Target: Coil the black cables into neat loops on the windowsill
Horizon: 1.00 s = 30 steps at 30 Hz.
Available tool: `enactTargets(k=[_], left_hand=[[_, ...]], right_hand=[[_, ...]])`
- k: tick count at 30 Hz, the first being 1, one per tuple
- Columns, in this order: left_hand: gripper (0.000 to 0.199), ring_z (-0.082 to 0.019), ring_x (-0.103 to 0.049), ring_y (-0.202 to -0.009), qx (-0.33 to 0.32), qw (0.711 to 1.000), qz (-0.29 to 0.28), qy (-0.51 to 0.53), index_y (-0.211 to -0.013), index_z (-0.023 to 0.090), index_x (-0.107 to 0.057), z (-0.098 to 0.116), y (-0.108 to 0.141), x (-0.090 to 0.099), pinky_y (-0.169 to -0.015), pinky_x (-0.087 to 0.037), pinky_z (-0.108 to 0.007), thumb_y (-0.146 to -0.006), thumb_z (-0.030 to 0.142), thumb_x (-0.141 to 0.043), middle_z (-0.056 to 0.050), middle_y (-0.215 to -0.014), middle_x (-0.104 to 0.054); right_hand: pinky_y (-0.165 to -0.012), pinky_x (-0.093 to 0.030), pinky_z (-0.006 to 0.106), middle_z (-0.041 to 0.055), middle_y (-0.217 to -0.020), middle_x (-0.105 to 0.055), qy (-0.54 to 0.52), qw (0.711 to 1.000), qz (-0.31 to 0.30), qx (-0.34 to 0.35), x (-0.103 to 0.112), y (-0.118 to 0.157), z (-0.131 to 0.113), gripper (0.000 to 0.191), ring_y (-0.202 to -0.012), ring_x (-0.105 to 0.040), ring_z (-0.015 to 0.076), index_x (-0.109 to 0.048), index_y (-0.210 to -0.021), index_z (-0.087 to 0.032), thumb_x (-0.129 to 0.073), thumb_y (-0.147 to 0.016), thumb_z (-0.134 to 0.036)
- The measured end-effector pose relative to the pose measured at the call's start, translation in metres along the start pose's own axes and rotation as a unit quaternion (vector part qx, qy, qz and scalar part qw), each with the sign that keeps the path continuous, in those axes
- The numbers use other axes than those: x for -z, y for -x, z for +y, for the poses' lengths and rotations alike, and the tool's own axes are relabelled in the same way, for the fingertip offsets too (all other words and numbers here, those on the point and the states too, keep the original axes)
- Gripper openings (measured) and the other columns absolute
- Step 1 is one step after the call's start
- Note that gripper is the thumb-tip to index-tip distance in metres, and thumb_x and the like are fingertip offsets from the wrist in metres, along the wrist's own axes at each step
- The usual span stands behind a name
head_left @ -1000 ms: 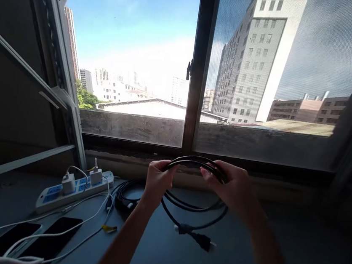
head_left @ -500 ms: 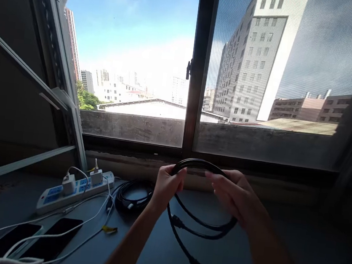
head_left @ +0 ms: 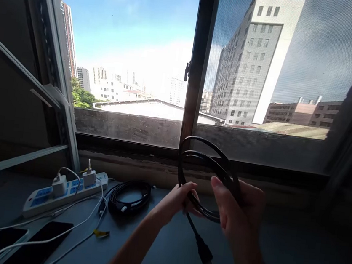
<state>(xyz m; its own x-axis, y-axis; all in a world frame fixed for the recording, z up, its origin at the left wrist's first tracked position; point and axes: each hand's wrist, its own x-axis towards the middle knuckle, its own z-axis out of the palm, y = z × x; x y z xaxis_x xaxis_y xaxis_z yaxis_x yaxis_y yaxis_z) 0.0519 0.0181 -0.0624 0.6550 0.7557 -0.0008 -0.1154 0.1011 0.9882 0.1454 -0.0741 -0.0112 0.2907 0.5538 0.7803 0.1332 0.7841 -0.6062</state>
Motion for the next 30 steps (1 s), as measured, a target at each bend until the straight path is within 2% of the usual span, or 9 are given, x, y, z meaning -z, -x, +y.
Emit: enactTargets(k=[2, 4, 8, 11, 15, 18, 20, 23, 30], left_hand=[[0.046, -0.019, -0.06, -0.056, 0.017, 0.996, -0.086, -0.008, -0.07, 0.013, -0.064, 0.006, 0.007, 0.007, -0.069, -0.047, -0.03, -0.082, 0.052, -0.042, -0.003, -0.044, -0.052], [0.042, -0.021, -0.062, -0.068, 0.025, 0.992, -0.121, -0.013, -0.083, 0.015, -0.066, 0.012, 0.015, 0.011, -0.078, -0.045, -0.032, -0.08, 0.053, -0.047, -0.006, -0.062, -0.063], [0.033, -0.025, -0.058, -0.099, -0.002, 0.996, -0.067, -0.056, -0.09, 0.021, -0.067, 0.02, 0.024, 0.009, -0.088, -0.042, -0.036, -0.079, 0.048, -0.053, -0.007, -0.098, -0.066], [0.035, -0.027, -0.051, -0.111, -0.059, 0.996, -0.033, -0.054, -0.089, 0.019, -0.065, 0.021, 0.02, 0.0, -0.092, -0.039, -0.036, -0.081, 0.05, -0.051, -0.009, -0.11, -0.062], [0.041, -0.025, -0.058, -0.098, -0.152, 0.984, 0.054, 0.07, -0.086, 0.017, -0.054, 0.02, 0.013, -0.008, -0.086, -0.042, -0.034, -0.079, 0.057, -0.053, -0.009, -0.095, -0.066], [0.042, -0.023, -0.063, -0.083, -0.198, 0.972, 0.094, 0.088, -0.075, 0.017, -0.049, 0.024, 0.012, -0.005, -0.079, -0.045, -0.031, -0.078, 0.058, -0.053, -0.005, -0.07, -0.063], [0.04, -0.022, -0.064, -0.07, -0.226, 0.962, 0.138, 0.067, -0.069, 0.018, -0.045, 0.028, 0.013, 0.0, -0.07, -0.047, -0.029, -0.078, 0.056, -0.054, 0.002, -0.051, -0.05], [0.028, -0.019, -0.06, -0.048, -0.249, 0.949, 0.191, 0.024, -0.076, 0.019, -0.045, 0.033, 0.015, 0.009, -0.05, -0.046, -0.026, -0.081, 0.046, -0.052, 0.009, -0.042, -0.031], [0.023, -0.013, -0.048, -0.032, -0.259, 0.937, 0.226, -0.065, -0.101, 0.016, -0.049, 0.039, 0.023, 0.013, -0.034, -0.036, -0.019, -0.082, 0.025, -0.042, 0.009, -0.042, -0.038]], right_hand=[[-0.028, -0.018, 0.02, -0.0073, -0.037, -0.03, 0.004, 1.0, -0.015, 0.021, 0.001, 0.0, 0.0, 0.045, -0.025, -0.023, 0.009, -0.041, -0.045, -0.02, -0.057, -0.087, -0.023], [-0.028, -0.016, 0.02, -0.0074, -0.035, -0.03, 0.003, 0.999, -0.023, 0.047, 0.003, 0.001, 0.0, 0.046, -0.025, -0.022, 0.0082, -0.04, -0.044, -0.019, -0.057, -0.087, -0.021], [-0.03, -0.013, 0.021, -0.0075, -0.035, -0.031, -0.034, 0.996, -0.022, 0.082, 0.012, -0.001, 0.003, 0.045, -0.024, -0.021, 0.0076, -0.039, -0.043, -0.018, -0.064, -0.081, -0.015], [-0.031, -0.014, 0.022, -0.0064, -0.034, -0.032, -0.082, 0.995, 0.007, 0.053, 0.018, -0.007, 0.01, 0.047, -0.025, -0.022, 0.0082, -0.038, -0.042, -0.018, -0.064, -0.081, -0.016], [-0.029, -0.014, 0.018, -0.0063, -0.032, -0.024, -0.176, 0.982, 0.04, -0.046, 0.018, -0.022, 0.027, 0.046, -0.027, -0.016, 0.0069, -0.034, -0.042, -0.018, -0.064, -0.076, -0.024], [-0.026, -0.018, 0.014, -0.0069, -0.038, -0.031, -0.156, 0.982, 0.071, -0.082, 0.016, -0.03, 0.043, 0.037, -0.027, -0.018, 0.0068, -0.041, -0.051, -0.019, -0.068, -0.073, -0.03], [-0.025, -0.025, 0.013, -0.0044, -0.052, -0.047, -0.052, 0.992, 0.096, -0.056, 0.015, -0.031, 0.051, 0.021, -0.03, -0.028, 0.0088, -0.055, -0.073, -0.018, -0.071, -0.074, -0.031], [-0.033, -0.039, 0.017, 0.0011, -0.082, -0.058, 0.107, 0.99, 0.092, 0.021, 0.013, -0.028, 0.056, 0.047, -0.045, -0.047, 0.0145, -0.052, -0.119, -0.021, -0.072, -0.076, -0.029], [-0.036, -0.041, 0.021, 0.0036, -0.096, -0.058, 0.157, 0.982, -0.013, 0.109, 0.012, -0.027, 0.057, 0.041, -0.063, -0.055, 0.0195, -0.058, -0.124, -0.022, -0.068, -0.086, -0.029]])
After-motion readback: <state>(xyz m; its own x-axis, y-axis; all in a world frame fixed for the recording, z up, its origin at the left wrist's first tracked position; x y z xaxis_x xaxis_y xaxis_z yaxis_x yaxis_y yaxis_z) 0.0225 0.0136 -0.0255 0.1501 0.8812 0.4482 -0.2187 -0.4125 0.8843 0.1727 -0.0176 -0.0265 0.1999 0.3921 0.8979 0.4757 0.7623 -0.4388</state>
